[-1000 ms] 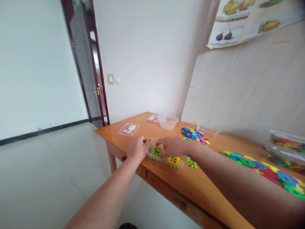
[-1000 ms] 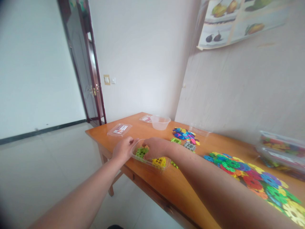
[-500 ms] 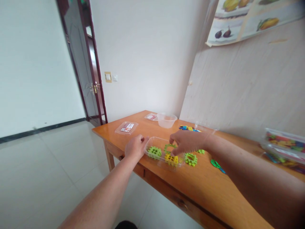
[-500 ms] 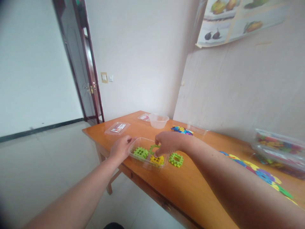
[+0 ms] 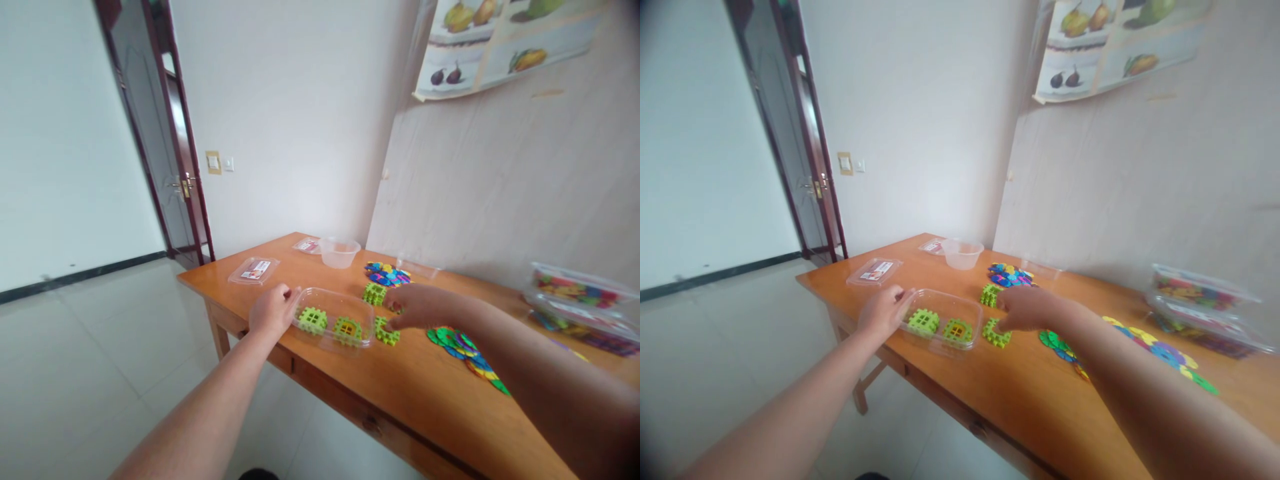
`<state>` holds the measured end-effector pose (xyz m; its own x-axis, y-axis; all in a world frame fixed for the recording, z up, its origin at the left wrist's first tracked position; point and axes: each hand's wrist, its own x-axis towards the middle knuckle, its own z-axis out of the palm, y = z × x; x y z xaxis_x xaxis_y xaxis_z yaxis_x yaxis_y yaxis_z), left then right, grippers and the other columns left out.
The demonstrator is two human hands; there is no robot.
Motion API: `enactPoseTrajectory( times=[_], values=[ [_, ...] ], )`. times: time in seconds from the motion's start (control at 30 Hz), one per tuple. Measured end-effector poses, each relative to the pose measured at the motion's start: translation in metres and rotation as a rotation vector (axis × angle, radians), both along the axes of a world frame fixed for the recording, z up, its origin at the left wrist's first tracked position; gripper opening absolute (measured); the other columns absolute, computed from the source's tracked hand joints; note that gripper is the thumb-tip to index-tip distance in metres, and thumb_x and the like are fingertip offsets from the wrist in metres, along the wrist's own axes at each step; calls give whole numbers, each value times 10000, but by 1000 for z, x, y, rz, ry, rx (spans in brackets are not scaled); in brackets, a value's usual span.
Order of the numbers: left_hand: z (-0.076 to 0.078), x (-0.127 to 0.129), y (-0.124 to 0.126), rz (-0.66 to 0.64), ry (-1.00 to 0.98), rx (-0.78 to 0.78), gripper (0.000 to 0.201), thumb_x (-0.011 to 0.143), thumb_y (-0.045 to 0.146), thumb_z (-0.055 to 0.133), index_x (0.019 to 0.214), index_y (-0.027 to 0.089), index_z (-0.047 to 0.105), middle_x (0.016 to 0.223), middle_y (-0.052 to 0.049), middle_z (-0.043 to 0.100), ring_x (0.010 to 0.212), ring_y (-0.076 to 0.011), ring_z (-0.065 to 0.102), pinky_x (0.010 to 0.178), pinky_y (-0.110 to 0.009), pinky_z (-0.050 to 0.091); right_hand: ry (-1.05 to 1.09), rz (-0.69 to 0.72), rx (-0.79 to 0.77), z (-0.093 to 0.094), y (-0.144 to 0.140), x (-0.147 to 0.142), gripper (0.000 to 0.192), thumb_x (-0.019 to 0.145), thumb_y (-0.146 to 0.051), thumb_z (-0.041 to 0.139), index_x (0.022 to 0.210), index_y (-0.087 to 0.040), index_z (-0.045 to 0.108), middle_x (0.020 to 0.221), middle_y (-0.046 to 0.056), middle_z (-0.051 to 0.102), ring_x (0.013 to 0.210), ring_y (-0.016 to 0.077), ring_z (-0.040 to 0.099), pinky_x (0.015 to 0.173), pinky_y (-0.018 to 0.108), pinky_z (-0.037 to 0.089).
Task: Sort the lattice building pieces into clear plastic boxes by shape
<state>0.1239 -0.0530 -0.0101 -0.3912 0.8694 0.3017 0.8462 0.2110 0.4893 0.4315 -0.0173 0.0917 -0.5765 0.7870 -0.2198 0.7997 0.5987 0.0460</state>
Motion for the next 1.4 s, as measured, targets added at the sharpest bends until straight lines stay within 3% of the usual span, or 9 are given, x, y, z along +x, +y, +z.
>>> enactPoseTrajectory(
  times=[0.1, 0.23, 0.4, 0.57, 0.77, 1.0, 1.17, 1.3, 1.4],
  values=[
    [-1, -1, 2, 2, 2, -5, 520, 859, 696, 381, 811, 257, 657, 784, -43, 696, 706, -214, 603, 546, -289, 266, 54, 17, -33, -18, -2, 7, 404, 712, -450, 701, 1029, -201, 668, 1010, 70, 701, 867, 231, 644, 651, 277, 408],
    [-3, -2, 3, -7, -1, -3, 518, 864, 691, 373, 814, 259, 654, 792, -41, 698, 711, -211, 606, 549, -287, 267, 66, -3, -33, -26, -1, 9, 334, 726, -408, 684, 988, -203, 660, 991, 64, 698, 845, 222, 639, 632, 276, 401],
    [-2, -2, 2, -22, 7, 3, 520, 868, 689, 370, 816, 253, 648, 784, -46, 693, 709, -209, 607, 551, -289, 267, 173, -45, 81, -6, 2, 6, 408, 795, -477, 620, 1091, -198, 633, 973, 71, 702, 833, 226, 638, 656, 289, 413],
    [1, 0, -2, -36, -5, 7, 512, 877, 678, 369, 802, 246, 634, 779, -40, 690, 693, -196, 600, 556, -286, 259, 340, 26, 145, 16, -21, -23, 499, 821, -519, 601, 1228, -230, 595, 1090, 67, 696, 915, 223, 647, 749, 291, 447],
    [3, 1, -5, -40, -28, 30, 501, 882, 667, 370, 774, 246, 618, 759, -29, 682, 697, -193, 599, 551, -287, 251, 220, 107, 166, 18, -43, -47, 503, 824, -548, 575, 1216, -236, 618, 1105, 87, 706, 982, 265, 652, 788, 317, 456],
    [6, 3, -6, -34, -50, 2, 505, 875, 674, 377, 809, 249, 641, 817, -43, 698, 749, -207, 607, 576, -286, 281, 175, 48, 204, 19, -32, -31, 302, 831, -424, 561, 1053, -241, 654, 1029, 68, 712, 895, 237, 653, 716, 300, 427],
    [2, 1, -2, -30, -18, 3, 528, 872, 692, 368, 819, 248, 650, 807, -56, 701, 735, -217, 615, 570, -286, 290, 109, -55, 117, 4, -15, -8, 161, 819, -340, 564, 872, -215, 651, 869, 55, 700, 773, 208, 626, 607, 282, 366],
    [0, -1, 0, -31, -17, -10, 518, 869, 685, 382, 812, 245, 649, 810, -59, 710, 750, -224, 629, 567, -285, 299, 134, -35, 7, -16, -9, 9, 310, 822, -486, 594, 954, -212, 652, 933, 59, 695, 825, 215, 619, 661, 288, 401],
    [0, -1, 1, -21, -13, -6, 506, 873, 672, 386, 803, 244, 646, 802, -55, 708, 743, -220, 628, 558, -284, 291, 153, -51, 10, -27, -10, 12, 361, 807, -543, 611, 958, -218, 661, 921, 48, 694, 816, 205, 621, 691, 286, 417]
  ],
)
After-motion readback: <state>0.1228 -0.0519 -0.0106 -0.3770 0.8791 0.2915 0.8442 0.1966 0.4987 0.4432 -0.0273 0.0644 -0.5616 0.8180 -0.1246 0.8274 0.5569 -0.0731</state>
